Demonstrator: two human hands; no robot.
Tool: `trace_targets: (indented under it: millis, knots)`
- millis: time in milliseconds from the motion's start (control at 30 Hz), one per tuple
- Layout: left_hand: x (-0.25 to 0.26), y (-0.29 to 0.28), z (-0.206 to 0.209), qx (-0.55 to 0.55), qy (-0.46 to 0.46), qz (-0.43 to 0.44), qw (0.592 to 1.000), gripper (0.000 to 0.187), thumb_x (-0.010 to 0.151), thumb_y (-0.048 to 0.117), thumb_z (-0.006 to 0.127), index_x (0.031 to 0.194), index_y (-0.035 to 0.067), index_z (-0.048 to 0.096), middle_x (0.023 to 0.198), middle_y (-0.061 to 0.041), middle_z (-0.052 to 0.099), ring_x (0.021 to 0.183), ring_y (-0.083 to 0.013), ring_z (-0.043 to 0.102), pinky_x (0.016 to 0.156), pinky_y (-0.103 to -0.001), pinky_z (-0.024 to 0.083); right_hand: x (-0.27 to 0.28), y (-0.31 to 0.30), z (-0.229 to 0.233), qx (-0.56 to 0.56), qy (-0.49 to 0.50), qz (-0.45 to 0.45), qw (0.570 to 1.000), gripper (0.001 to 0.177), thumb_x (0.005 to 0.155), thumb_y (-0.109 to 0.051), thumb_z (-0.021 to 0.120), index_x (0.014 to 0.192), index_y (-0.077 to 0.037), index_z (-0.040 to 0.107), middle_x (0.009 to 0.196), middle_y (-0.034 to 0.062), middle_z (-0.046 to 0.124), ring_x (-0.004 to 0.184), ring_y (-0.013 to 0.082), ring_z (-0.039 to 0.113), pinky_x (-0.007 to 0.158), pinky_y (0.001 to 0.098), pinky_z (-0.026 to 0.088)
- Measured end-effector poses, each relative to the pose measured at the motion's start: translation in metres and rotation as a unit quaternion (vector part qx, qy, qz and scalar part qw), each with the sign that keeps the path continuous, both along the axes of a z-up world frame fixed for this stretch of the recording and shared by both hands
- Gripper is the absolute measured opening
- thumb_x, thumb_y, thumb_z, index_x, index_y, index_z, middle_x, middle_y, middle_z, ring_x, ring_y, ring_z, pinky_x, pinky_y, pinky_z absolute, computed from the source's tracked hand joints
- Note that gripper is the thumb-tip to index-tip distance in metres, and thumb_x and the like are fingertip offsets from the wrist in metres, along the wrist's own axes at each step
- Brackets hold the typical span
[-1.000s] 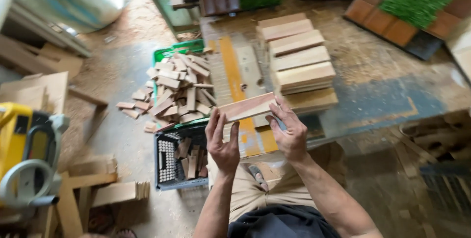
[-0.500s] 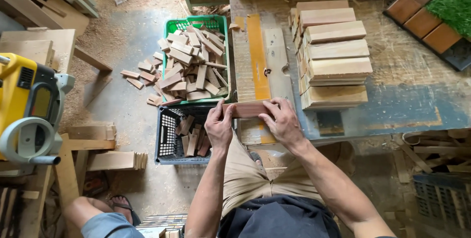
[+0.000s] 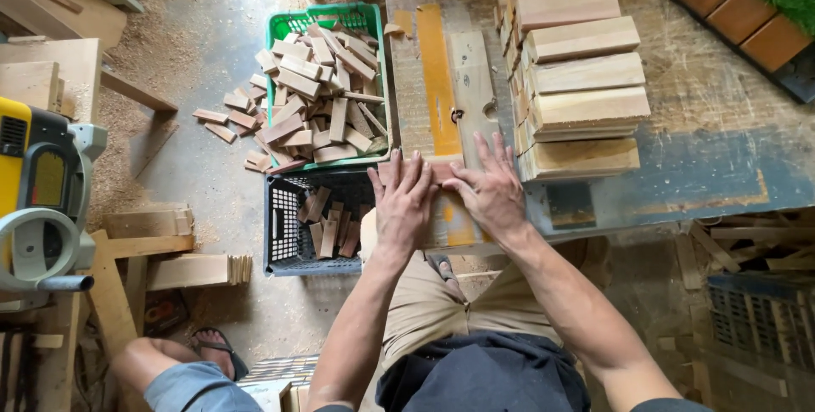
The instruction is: The person picks up small rectangular wooden blocks from a green basket and stacks them neatly on a workbench. They arrange the blocks into organized piles, occasionally adjusting the alignment of the stack.
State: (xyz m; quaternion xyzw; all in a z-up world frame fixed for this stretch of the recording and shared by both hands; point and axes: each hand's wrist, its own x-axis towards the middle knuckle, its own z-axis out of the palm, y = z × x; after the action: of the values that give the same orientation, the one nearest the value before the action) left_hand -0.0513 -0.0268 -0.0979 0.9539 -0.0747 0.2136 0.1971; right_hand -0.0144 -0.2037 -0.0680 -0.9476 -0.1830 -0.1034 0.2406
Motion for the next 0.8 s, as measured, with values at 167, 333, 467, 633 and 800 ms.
trace_targets:
  millis: [167, 333, 467, 633, 800]
  knots:
    - [0.043, 0.001, -0.018, -0.029, -0.037, 0.019, 0.999, 0.034, 0.101, 0.034, 0.059, 0.130, 0.018, 0.069, 0.146, -0.004, 0.061, 0.147, -0.0351, 0.041, 0.118, -0.069, 0.016, 0.034, 0.010, -0.008, 0.002, 0.016, -0.022, 1.000, 0.039, 0.097, -0.054, 0.065, 0.115, -0.022, 0.079, 0.158, 0.0217, 0.044, 0.147, 0.0483, 0.033, 0.120, 0.0596, 0.025]
    - [0.080, 0.008, -0.028, -0.033, -0.011, 0.025, 0.999, 0.039, 0.099, 0.041, 0.060, 0.132, 0.022, 0.068, 0.148, 0.001, 0.059, 0.148, -0.0330, 0.040, 0.119, -0.070, 0.017, 0.073, 0.015, -0.027, 0.009, 0.019, -0.028, 0.999, 0.037, 0.095, -0.051, 0.069, 0.117, -0.023, 0.078, 0.158, 0.0201, 0.044, 0.146, 0.0483, 0.034, 0.119, 0.0614, 0.025]
    - [0.094, 0.011, -0.031, -0.026, -0.004, 0.031, 0.999, 0.039, 0.097, 0.040, 0.062, 0.132, 0.024, 0.068, 0.149, 0.003, 0.058, 0.148, -0.0313, 0.040, 0.119, -0.069, 0.019, 0.088, 0.019, -0.028, 0.012, 0.025, -0.030, 0.999, 0.037, 0.092, -0.049, 0.072, 0.119, -0.024, 0.078, 0.158, 0.0168, 0.045, 0.146, 0.0480, 0.035, 0.119, 0.0624, 0.025]
    - [0.108, 0.015, -0.029, -0.028, 0.019, 0.031, 0.999, 0.039, 0.098, 0.040, 0.061, 0.133, 0.024, 0.068, 0.149, 0.003, 0.058, 0.149, -0.0306, 0.038, 0.121, -0.068, 0.017, 0.105, 0.024, -0.031, 0.006, 0.038, -0.042, 0.998, 0.036, 0.090, -0.050, 0.074, 0.117, -0.027, 0.079, 0.158, 0.0141, 0.046, 0.146, 0.0476, 0.035, 0.120, 0.0628, 0.024]
    - [0.133, 0.018, -0.032, -0.021, 0.053, 0.035, 0.998, 0.041, 0.100, 0.042, 0.059, 0.136, 0.026, 0.066, 0.150, 0.004, 0.056, 0.150, -0.0297, 0.036, 0.122, -0.068, 0.013, 0.127, 0.031, -0.014, -0.007, 0.098, -0.065, 0.993, 0.031, 0.090, -0.045, 0.075, 0.118, -0.032, 0.077, 0.159, 0.0142, 0.045, 0.147, 0.0481, 0.032, 0.122, 0.0624, 0.022]
